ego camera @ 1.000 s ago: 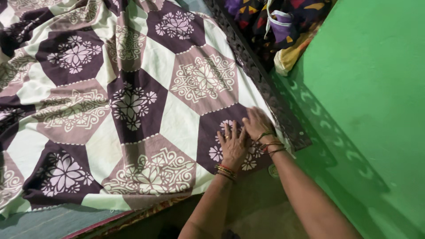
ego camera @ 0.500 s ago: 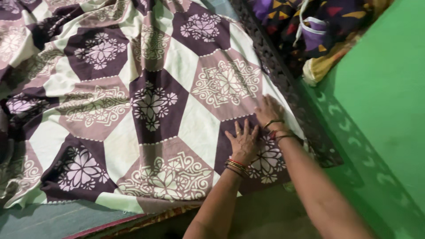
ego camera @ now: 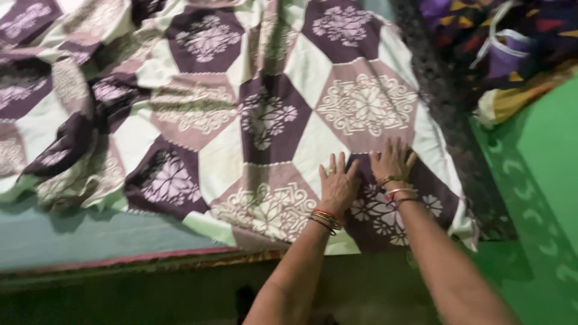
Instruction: The person spreads a patterned bedsheet over a mattress on a bed frame. They smooth the fabric with both hands, pull the edges over the sides, and adjust the corners to lay flat across the surface.
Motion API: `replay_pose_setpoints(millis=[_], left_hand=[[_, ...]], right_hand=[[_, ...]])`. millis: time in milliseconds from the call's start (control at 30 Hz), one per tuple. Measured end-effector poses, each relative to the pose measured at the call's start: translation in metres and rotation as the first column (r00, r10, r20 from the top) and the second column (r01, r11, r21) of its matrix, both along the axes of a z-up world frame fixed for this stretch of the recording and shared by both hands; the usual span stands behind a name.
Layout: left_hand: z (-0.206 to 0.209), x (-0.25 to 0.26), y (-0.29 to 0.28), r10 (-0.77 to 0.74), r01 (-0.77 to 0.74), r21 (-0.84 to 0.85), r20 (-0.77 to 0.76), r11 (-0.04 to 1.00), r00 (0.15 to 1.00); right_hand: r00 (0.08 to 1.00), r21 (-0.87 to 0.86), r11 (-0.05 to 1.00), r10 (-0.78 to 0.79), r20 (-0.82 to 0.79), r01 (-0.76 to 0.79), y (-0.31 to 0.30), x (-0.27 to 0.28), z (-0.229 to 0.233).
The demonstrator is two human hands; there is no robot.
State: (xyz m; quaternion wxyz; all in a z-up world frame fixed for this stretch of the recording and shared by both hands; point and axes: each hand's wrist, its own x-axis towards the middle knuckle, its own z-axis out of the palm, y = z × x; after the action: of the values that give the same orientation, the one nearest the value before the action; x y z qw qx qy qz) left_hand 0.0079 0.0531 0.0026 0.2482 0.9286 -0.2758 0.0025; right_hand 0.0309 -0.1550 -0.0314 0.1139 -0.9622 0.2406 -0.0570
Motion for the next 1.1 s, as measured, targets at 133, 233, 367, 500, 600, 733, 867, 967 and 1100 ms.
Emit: replay_pose_setpoints(millis=[133, 233, 367, 500, 600, 733, 867, 967, 1100], left_hand=[[-0.007, 0.015, 0.084, 0.054, -0.051, 0.083, -0.034, 0.995, 0.998], [-0.025, 0.008, 0.141, 0.075, -0.066, 0.119, -0.075, 0.991, 0.994], [-0.061, 0.028, 0.205, 0.073, -0.084, 0.060, 0.161, 0.995, 0.984], [-0.062, 0.038, 0.291, 0.149, -0.147, -0.024, 0.209, 0.989, 0.966], [-0.042, 0.053, 0.369, 0.217, -0.223, 0.010, 0.193, 0.975, 0.957], [-0.026, 0.070, 0.465, 0.307, -0.309, 0.080, 0.041, 0.948, 0.951], [-0.051, 0.088, 0.543, 0.339, -0.344, 0.020, 0.117, 0.939, 0.933], [-0.075, 0.102, 0.586, 0.326, -0.340, 0.048, 0.188, 0.939, 0.927], [-0.089, 0.112, 0.617, 0.214, -0.226, 0.049, 0.171, 0.973, 0.962]], right_hand=[[0.980, 0.009, 0.992, 0.128, -0.153, -0.128, 0.099, -0.013, 0.009], [0.974, -0.013, 0.985, 0.166, -0.156, -0.170, 0.162, -0.024, 0.006], [0.936, -0.005, 0.953, 0.296, -0.192, -0.303, 0.246, -0.030, -0.007], [0.861, -0.106, 0.864, 0.502, 0.085, -0.493, 0.326, -0.026, -0.013], [0.805, -0.013, 0.821, 0.563, 0.186, -0.571, 0.393, -0.015, 0.002], [0.686, 0.038, 0.691, 0.707, 0.172, -0.721, 0.489, -0.001, 0.024], [0.684, 0.048, 0.683, 0.730, -0.006, -0.729, 0.562, 0.013, 0.018], [0.774, -0.092, 0.772, 0.633, 0.016, -0.629, 0.585, 0.036, -0.002], [0.979, 0.504, 0.844, 0.203, 0.011, -0.181, 0.581, 0.061, -0.016]])
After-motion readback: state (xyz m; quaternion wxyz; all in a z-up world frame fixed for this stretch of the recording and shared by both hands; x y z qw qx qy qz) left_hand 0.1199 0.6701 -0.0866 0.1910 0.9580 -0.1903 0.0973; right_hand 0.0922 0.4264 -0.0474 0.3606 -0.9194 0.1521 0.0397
